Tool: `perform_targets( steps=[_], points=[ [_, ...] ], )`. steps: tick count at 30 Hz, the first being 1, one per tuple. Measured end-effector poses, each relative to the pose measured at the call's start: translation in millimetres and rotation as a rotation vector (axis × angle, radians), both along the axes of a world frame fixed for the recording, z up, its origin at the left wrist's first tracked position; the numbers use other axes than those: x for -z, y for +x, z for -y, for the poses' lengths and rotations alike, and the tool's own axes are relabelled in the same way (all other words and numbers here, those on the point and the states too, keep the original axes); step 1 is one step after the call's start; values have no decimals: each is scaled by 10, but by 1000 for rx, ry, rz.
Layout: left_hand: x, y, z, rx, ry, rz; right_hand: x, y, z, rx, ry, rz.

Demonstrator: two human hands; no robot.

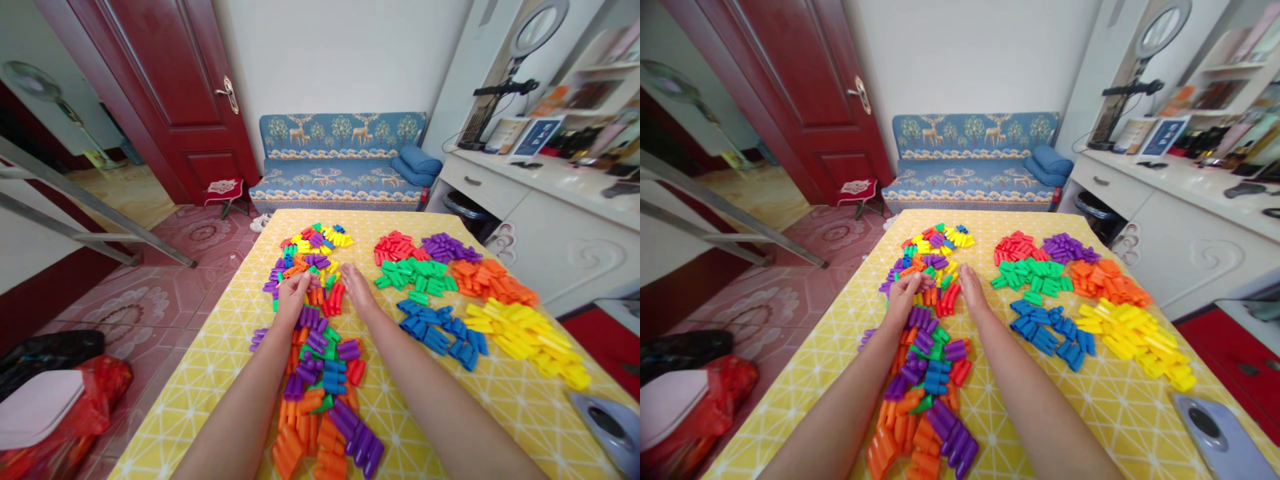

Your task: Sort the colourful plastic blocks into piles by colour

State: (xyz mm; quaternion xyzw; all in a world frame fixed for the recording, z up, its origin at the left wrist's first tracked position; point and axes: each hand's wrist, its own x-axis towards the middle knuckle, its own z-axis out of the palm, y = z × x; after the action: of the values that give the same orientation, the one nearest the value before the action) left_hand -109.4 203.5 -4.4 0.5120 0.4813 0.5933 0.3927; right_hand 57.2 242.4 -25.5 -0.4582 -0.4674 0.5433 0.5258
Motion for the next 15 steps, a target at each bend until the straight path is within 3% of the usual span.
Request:
perform_targets(
  steps=[4, 11, 15],
  points=[
    [-6, 8, 10, -6, -6, 11, -31, -1, 336, -75, -90, -146],
    [3, 8, 13, -4, -9, 3, -65, -115, 1096, 131, 71, 167],
    [-6, 10, 11, -3, -11, 8, -47, -161, 1172, 98, 118, 219]
  ],
)
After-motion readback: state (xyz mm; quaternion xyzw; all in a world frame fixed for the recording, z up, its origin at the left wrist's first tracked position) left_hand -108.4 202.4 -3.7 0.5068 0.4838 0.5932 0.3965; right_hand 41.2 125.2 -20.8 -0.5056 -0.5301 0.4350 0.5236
